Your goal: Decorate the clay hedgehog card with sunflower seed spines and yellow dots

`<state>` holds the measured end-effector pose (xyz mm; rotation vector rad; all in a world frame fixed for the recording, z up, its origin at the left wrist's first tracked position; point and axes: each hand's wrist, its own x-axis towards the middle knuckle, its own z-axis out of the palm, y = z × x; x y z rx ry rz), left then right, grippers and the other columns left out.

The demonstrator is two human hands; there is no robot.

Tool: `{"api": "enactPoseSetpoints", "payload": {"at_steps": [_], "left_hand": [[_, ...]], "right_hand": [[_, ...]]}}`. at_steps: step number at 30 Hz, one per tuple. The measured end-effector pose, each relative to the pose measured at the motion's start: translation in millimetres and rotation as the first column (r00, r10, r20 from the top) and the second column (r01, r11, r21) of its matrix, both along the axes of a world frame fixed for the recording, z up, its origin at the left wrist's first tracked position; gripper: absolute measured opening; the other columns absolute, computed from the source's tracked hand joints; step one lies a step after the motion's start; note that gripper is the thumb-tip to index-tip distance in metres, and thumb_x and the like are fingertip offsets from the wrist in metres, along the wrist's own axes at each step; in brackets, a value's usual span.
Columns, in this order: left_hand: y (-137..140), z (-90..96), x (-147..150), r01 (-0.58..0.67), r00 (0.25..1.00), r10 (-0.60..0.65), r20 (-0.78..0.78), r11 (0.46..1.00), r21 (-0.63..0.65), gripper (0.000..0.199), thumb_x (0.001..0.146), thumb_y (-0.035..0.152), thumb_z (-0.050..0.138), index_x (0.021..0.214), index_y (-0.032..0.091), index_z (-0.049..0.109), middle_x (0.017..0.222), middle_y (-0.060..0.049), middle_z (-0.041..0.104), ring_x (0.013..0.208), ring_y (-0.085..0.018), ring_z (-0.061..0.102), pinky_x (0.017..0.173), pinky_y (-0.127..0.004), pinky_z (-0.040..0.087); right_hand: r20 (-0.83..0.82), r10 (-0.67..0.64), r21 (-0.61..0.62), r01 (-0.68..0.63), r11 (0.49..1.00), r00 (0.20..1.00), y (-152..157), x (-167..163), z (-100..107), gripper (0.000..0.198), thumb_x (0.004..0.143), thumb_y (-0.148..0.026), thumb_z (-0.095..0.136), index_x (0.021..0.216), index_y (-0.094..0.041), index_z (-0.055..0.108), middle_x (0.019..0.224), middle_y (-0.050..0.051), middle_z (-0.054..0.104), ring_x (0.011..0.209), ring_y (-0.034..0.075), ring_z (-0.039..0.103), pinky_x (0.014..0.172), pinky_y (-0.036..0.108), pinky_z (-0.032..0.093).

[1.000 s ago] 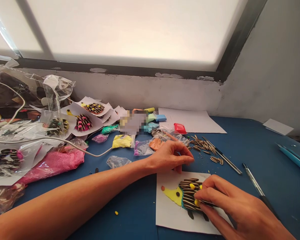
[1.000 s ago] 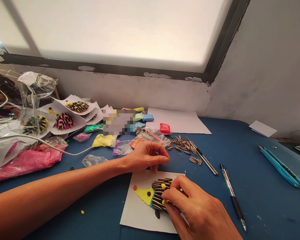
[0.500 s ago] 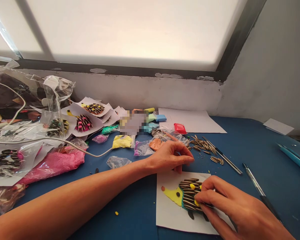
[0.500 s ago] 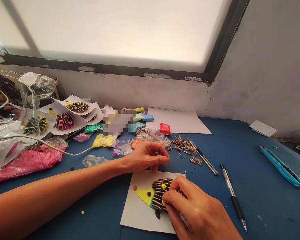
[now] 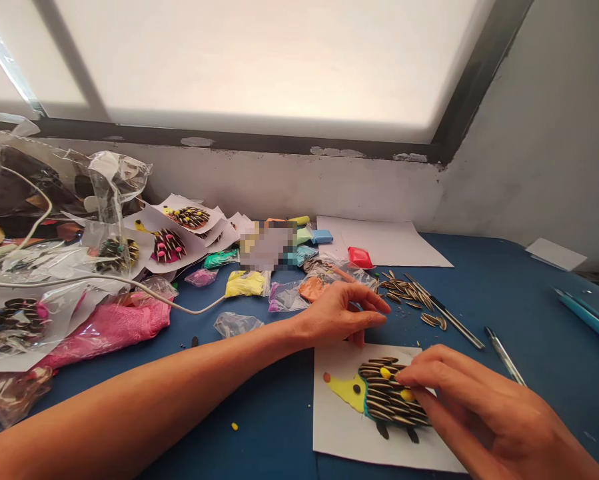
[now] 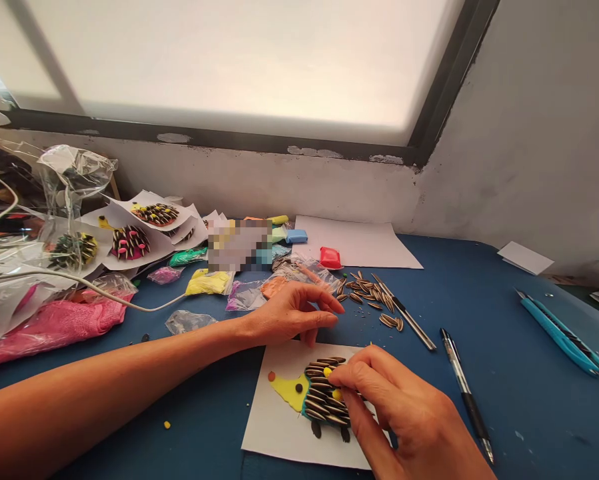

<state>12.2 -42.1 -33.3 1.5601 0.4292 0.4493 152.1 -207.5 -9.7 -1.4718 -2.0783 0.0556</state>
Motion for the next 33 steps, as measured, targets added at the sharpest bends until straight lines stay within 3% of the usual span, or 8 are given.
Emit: {"api": "enactPoseSetpoints", "payload": {"at_steps": [4,7,11,16,23,29,33], "left_hand": [[-1.0,0.6,0.2,-0.004,0.999,0.004,-0.041,1.000,0.000,0.008,0.083,0.016,0.065,0.088,0.010,0.067,0.056,0.005,0.056,0.043,-0.005,0.054,0.045,-0.015,0.040],[-0.4,-2.0,0.7,0.004,1.000,-0.004,-0.024,1.000,0.002,0.010,0.084,0.020,0.064,0.085,0.011,0.066,0.061,0.003,0.059,0.044,-0.005,0.055,0.044,-0.015,0.040],[2.1,-6.8,1.5,0.042,0.998,-0.041,0.052,0.999,-0.013,0.024,0.081,0.033,0.069,0.077,0.012,0.060,0.069,0.000,0.063,0.044,-0.005,0.055,0.043,-0.016,0.041],[3.5,-10.3,1.9,0.045,0.993,-0.042,0.106,0.999,-0.018,0.037,0.072,0.042,0.077,0.073,0.014,0.052,0.054,0.005,0.055,0.042,-0.007,0.054,0.041,-0.016,0.039],[3.0,-8.0,2.3,0.048,0.997,-0.047,0.058,0.999,-0.013,0.016,0.083,0.027,0.064,0.084,0.012,0.063,0.067,0.002,0.060,0.044,-0.006,0.056,0.043,-0.016,0.041],[2.3,-8.3,2.1,0.052,0.998,-0.050,0.047,0.998,-0.036,0.032,0.082,0.040,0.067,0.069,0.012,0.059,0.056,0.002,0.058,0.043,-0.007,0.054,0.044,-0.017,0.041],[2.0,-6.9,1.7,0.044,0.999,-0.043,0.026,0.998,-0.043,0.030,0.082,0.038,0.066,0.071,0.011,0.061,0.056,0.002,0.059,0.043,-0.006,0.054,0.044,-0.017,0.041]], "right_hand": [[0.003,0.006,-0.036,-0.005,0.999,1.000,0.4,-1.1,-0.6,0.016,0.090,-0.018,0.055,0.097,-0.026,0.066,0.088,0.002,0.071,0.074,0.015,0.071,0.063,0.018,0.057],[0.045,-0.001,-0.057,0.004,0.998,0.999,0.2,-1.2,-2.7,0.016,0.089,-0.017,0.056,0.098,-0.025,0.067,0.090,0.003,0.072,0.079,0.016,0.072,0.069,0.019,0.058],[0.059,0.020,-0.082,-0.015,0.996,0.998,1.2,1.1,-4.7,0.016,0.090,-0.017,0.056,0.098,-0.026,0.066,0.090,0.001,0.072,0.076,0.013,0.071,0.064,0.016,0.057],[0.065,0.024,-0.040,-0.021,0.999,0.998,2.8,2.1,-4.7,0.019,0.090,-0.017,0.056,0.104,-0.026,0.064,0.092,0.000,0.071,0.079,0.012,0.071,0.068,0.015,0.057],[-0.008,-0.145,-0.103,0.143,0.984,0.989,-1.6,8.1,3.7,0.017,0.092,-0.028,0.048,0.083,-0.026,0.062,0.071,-0.003,0.066,0.054,0.011,0.061,0.046,0.017,0.049],[-0.087,-0.163,-0.165,0.147,0.975,0.983,-6.4,18.4,3.8,0.018,0.088,-0.040,0.060,0.090,-0.027,0.071,0.083,-0.001,0.074,0.071,0.016,0.071,0.060,0.018,0.057],[-0.035,-0.143,-0.196,0.133,0.972,0.989,-7.6,19.4,6.2,0.016,0.090,-0.039,0.060,0.089,-0.027,0.069,0.076,-0.002,0.070,0.057,0.012,0.064,0.049,0.017,0.051]]}}
